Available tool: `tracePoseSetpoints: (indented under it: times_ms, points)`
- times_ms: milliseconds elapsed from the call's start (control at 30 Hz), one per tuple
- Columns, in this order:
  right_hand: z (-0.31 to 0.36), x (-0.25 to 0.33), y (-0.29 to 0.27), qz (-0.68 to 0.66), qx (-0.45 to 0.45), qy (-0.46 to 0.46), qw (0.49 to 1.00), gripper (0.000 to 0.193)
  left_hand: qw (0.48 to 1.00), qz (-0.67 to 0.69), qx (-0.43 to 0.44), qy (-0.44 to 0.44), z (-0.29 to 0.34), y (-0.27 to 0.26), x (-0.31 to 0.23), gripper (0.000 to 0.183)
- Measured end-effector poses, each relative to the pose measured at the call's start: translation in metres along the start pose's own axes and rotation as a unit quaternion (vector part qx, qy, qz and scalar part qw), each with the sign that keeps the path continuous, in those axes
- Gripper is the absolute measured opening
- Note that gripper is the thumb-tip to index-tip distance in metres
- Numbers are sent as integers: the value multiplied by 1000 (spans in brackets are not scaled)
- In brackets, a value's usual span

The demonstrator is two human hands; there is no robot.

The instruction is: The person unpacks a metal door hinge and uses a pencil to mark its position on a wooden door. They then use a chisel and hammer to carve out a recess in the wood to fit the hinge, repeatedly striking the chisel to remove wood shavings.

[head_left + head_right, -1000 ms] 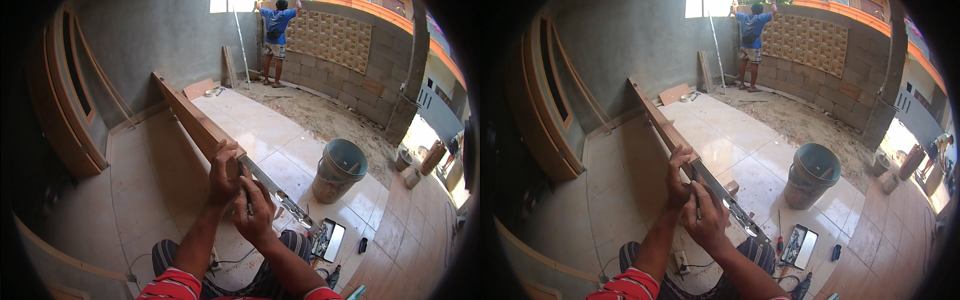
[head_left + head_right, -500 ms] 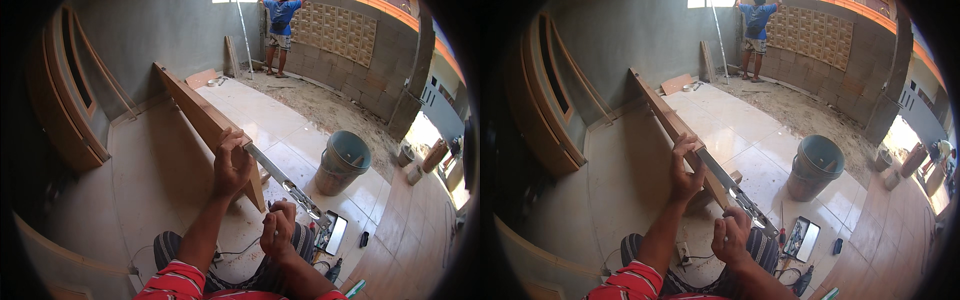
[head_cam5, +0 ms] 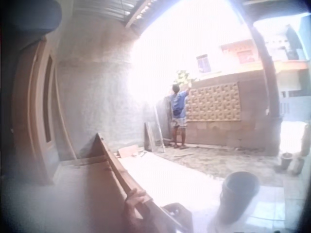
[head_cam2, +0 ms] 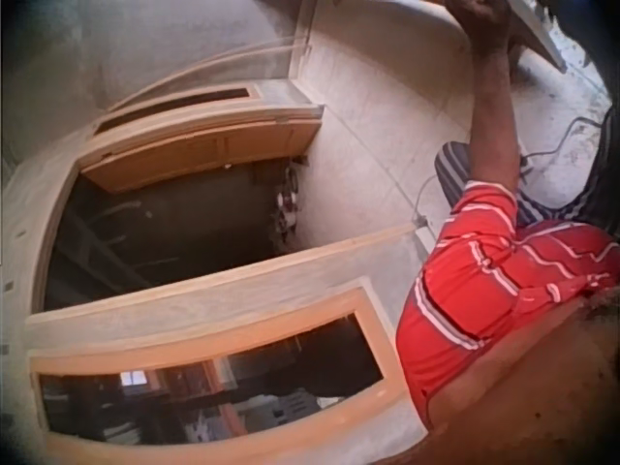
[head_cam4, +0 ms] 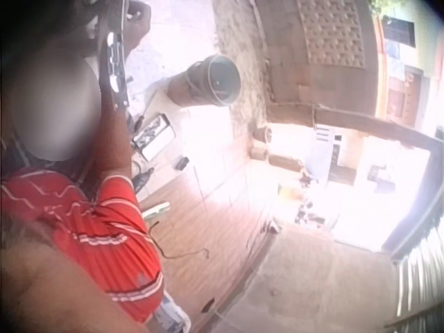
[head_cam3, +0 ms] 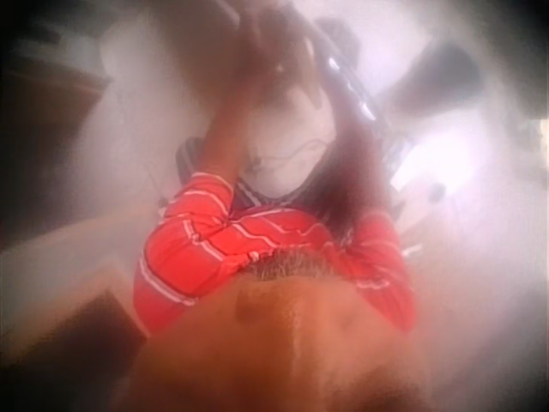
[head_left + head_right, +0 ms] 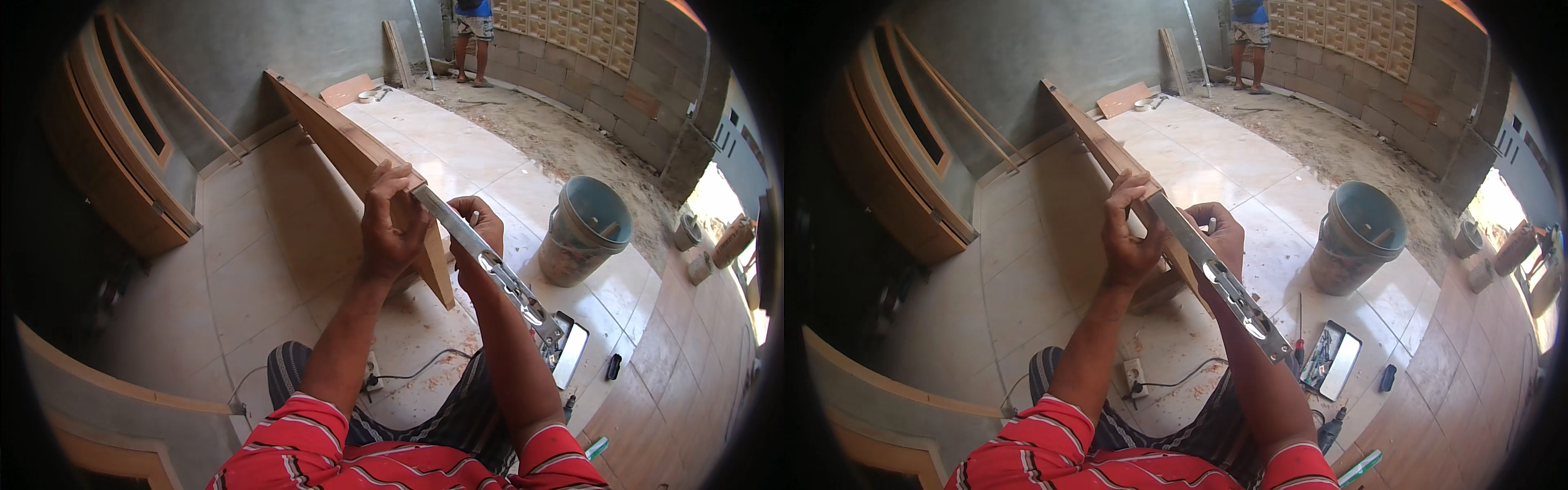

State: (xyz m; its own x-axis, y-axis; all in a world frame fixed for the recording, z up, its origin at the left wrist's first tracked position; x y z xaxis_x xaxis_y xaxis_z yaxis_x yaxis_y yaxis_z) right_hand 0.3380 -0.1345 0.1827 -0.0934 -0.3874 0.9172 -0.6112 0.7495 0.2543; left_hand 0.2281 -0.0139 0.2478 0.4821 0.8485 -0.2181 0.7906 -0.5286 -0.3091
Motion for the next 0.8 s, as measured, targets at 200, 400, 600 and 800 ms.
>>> tracePoseSetpoints:
  times_ms: [200,400,600,800]
  points:
    - [-10,-14,11,-27,10,24,999,20,1000,-12,-8,3,2,0,2,44]
    - [-7,-11,10,-99,43,5,994,17,1000,3,7,3,2,1,5,43]
    - [26,23,-34,-83,5,32,996,31,1000,3,7,-15,2,0,3,44]
    - [40,78,-48,-33,69,89,993,32,1000,6,0,-2,1,0,2,44]
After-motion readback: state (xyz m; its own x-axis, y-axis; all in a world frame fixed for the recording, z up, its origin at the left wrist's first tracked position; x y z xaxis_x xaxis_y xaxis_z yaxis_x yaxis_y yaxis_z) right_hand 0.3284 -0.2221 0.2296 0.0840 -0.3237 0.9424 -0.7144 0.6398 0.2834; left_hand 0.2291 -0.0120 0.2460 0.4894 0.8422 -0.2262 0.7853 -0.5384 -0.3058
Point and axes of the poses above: each hand's wrist, its own z-axis away from the middle knuckle, its own y-axis out of the palm, x = y × z, the point moved 9 cm from there along -z, towards the middle knuckle, and after that the axes turned 10 degrees about x, right-handed, at the moved point
